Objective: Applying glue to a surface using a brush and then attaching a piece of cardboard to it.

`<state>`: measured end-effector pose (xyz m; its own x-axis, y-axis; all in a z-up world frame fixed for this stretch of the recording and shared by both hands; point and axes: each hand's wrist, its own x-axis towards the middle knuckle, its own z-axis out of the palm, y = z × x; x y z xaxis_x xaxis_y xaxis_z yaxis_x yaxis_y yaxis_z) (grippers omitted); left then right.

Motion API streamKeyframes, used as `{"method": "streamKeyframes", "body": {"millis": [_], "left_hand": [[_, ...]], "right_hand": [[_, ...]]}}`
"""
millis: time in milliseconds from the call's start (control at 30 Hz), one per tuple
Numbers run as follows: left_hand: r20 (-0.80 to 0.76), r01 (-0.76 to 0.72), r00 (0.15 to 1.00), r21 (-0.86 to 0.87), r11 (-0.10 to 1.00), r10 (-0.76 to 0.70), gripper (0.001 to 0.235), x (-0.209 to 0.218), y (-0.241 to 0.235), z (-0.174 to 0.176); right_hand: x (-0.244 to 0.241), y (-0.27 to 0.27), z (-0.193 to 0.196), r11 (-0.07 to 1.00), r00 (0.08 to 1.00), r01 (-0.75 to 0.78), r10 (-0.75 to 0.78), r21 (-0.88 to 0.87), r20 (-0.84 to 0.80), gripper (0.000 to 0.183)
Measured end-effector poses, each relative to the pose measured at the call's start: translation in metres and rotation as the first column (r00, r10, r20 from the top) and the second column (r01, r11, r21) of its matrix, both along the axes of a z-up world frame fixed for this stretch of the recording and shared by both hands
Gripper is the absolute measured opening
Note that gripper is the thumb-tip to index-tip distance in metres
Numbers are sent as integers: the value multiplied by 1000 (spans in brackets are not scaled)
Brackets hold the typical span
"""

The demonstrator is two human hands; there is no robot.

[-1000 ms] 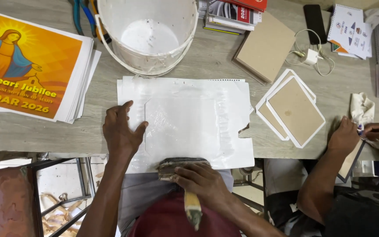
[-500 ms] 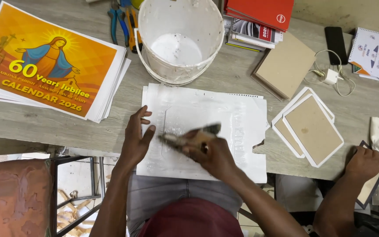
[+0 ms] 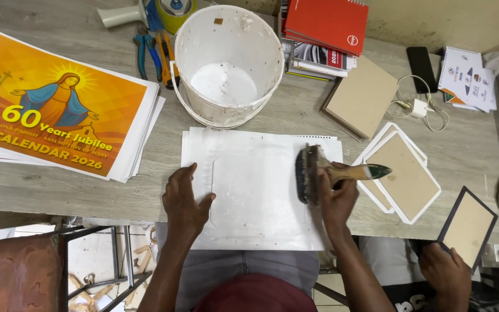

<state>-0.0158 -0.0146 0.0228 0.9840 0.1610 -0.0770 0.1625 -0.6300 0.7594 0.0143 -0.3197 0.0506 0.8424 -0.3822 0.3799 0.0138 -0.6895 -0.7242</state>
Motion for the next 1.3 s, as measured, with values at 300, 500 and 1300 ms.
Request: {"method": "streamKeyframes", "body": {"millis": [300, 500, 1300], "left_hand": [[54, 34, 998, 14, 999, -34, 63, 8, 4, 0], [222, -41, 975, 48, 998, 30, 43, 3, -1, -7], [414, -84, 907, 4, 996, 75, 29, 1, -2, -24]], "right_hand": [[69, 13, 85, 847, 826, -528, 528, 56, -198, 34], [141, 49, 18, 725, 683, -688, 655, 14, -322, 25], [184, -149, -12, 328, 869, -495, 170, -805, -465, 44]]}}
